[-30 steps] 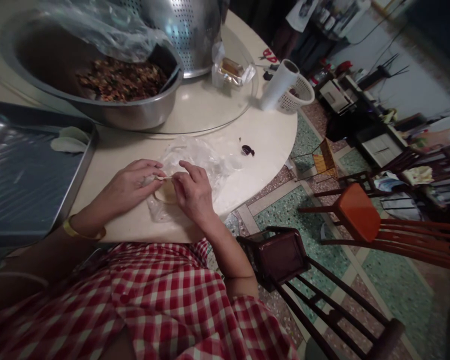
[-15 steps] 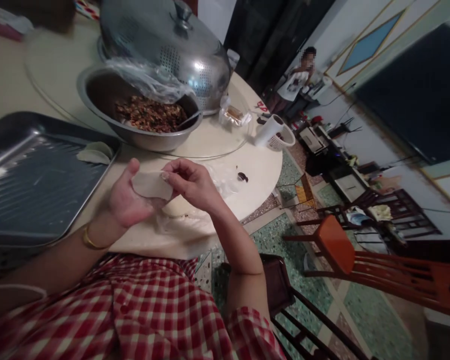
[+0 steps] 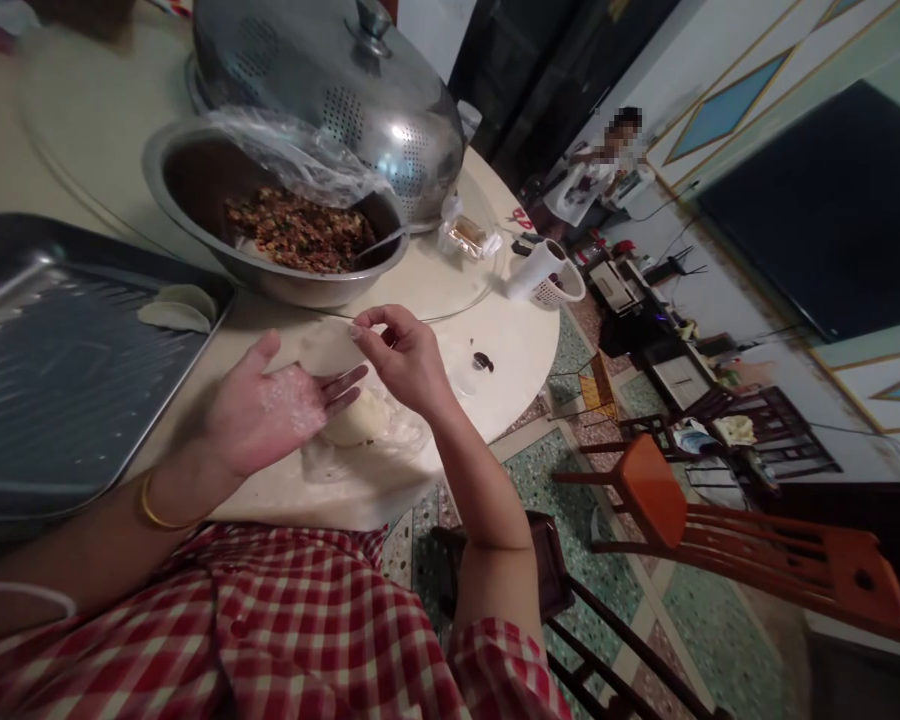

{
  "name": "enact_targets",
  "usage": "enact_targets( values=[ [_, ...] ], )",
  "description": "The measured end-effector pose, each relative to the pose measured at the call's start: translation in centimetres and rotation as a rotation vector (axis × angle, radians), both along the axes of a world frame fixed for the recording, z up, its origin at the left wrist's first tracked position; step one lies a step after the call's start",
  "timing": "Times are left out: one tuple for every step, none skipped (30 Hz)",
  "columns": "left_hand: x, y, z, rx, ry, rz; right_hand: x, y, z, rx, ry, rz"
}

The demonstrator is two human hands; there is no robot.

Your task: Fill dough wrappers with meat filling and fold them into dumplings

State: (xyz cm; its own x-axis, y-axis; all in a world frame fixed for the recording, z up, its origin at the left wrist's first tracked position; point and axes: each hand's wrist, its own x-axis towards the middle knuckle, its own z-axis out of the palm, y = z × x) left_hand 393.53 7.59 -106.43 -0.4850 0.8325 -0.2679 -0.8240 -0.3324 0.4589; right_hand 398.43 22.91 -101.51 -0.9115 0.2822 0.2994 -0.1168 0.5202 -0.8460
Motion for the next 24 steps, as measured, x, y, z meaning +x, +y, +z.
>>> enact_targets(
  values=[
    [-0.1, 0.1, -0.2, -0.023, -0.068, -0.002, 0.2, -0.4, 0.2, 0.127, 0.075, 0.010],
    [-0.2, 0.2, -0.3, -0.047, -0.120, 0.009, 0.5, -0.9, 0.2, 0.271, 0.138, 0.027],
    [-0.3, 0.2, -0.3, -0.062, -0.142, 0.024, 0.9, -1.4, -0.1, 0.426, 0.185, 0.051],
    [-0.3, 0.1, -0.2, -0.067, -0.136, 0.035, 1.4, -2.0, -0.5, 0.579, 0.223, 0.073],
    [-0.3, 0.0, -0.1, -0.060, -0.111, 0.038, 2.0, -2.5, -1.2, 0.717, 0.261, 0.086],
    [-0.4, -0.2, 0.1, -0.048, -0.081, 0.035, 2.6, -2.9, -2.1, 0.831, 0.303, 0.089],
    [-0.4, -0.4, 0.3, -0.030, -0.057, 0.022, 3.3, -3.3, -3.0, 0.908, 0.348, 0.074],
    [-0.4, -0.6, 0.5, -0.016, -0.044, 0.012, 3.9, -3.6, -4.0, 0.950, 0.381, 0.045],
    [-0.4, -0.8, 0.7, -0.009, -0.036, 0.010, 4.5, -3.7, -4.9, 0.962, 0.402, 0.014],
    [-0.4, -1.0, 0.8, -0.010, -0.027, 0.014, 5.0, -3.8, -5.6, 0.955, 0.413, -0.016],
    [-0.3, -1.1, 0.9, -0.019, -0.013, 0.017, 5.4, -3.9, -6.1, 0.940, 0.419, -0.039],
    [-0.2, -1.2, 1.1, -0.030, 0.007, 0.015, 5.8, -3.9, -6.5, 0.923, 0.430, -0.054],
    [-0.2, -1.2, 1.2, -0.042, 0.033, 0.010, 6.0, -3.8, -6.7, 0.910, 0.445, -0.061],
    [-0.1, -1.2, 1.3, -0.056, 0.066, 0.007, 6.1, -3.8, -6.8, 0.900, 0.456, -0.062],
    [0.0, -1.1, 1.4, -0.069, 0.105, 0.005, 6.1, -3.7, -6.8, 0.892, 0.465, -0.056],
    [0.0, -1.1, 1.6, -0.084, 0.148, 0.007, 6.1, -3.7, -6.7, 0.881, 0.469, -0.049],
    [0.1, -1.0, 1.7, -0.096, 0.193, 0.006, 6.0, -3.7, -6.7, 0.870, 0.469, -0.040],
    [0.1, -0.9, 1.8, -0.105, 0.234, 0.005, 5.9, -3.7, -6.6, 0.859, 0.464, -0.032],
    [0.2, -0.9, 1.8, -0.111, 0.264, 0.002, 5.8, -3.7, -6.6, 0.847, 0.459, -0.028],
    [0.2, -0.9, 1.8, -0.114, 0.278, 0.000, 5.6, -3.8, -6.5, 0.832, 0.455, -0.030],
    [0.1, -0.8, 1.8, -0.116, 0.279, -0.001, 5.5, -4.0, -6.4, 0.808, 0.447, -0.035],
    [0.0, -0.8, 1.7, -0.119, 0.271, -0.001, 5.4, -4.1, -6.1, 0.771, 0.435, -0.041],
    [-0.1, -0.7, 1.5, -0.125, 0.256, 0.001, 5.3, -4.3, -5.7, 0.716, 0.419, -0.046],
    [-0.2, -0.6, 1.3, -0.134, 0.235, 0.004, 5.2, -4.4, -5.2, 0.643, 0.397, -0.043]
  ],
)
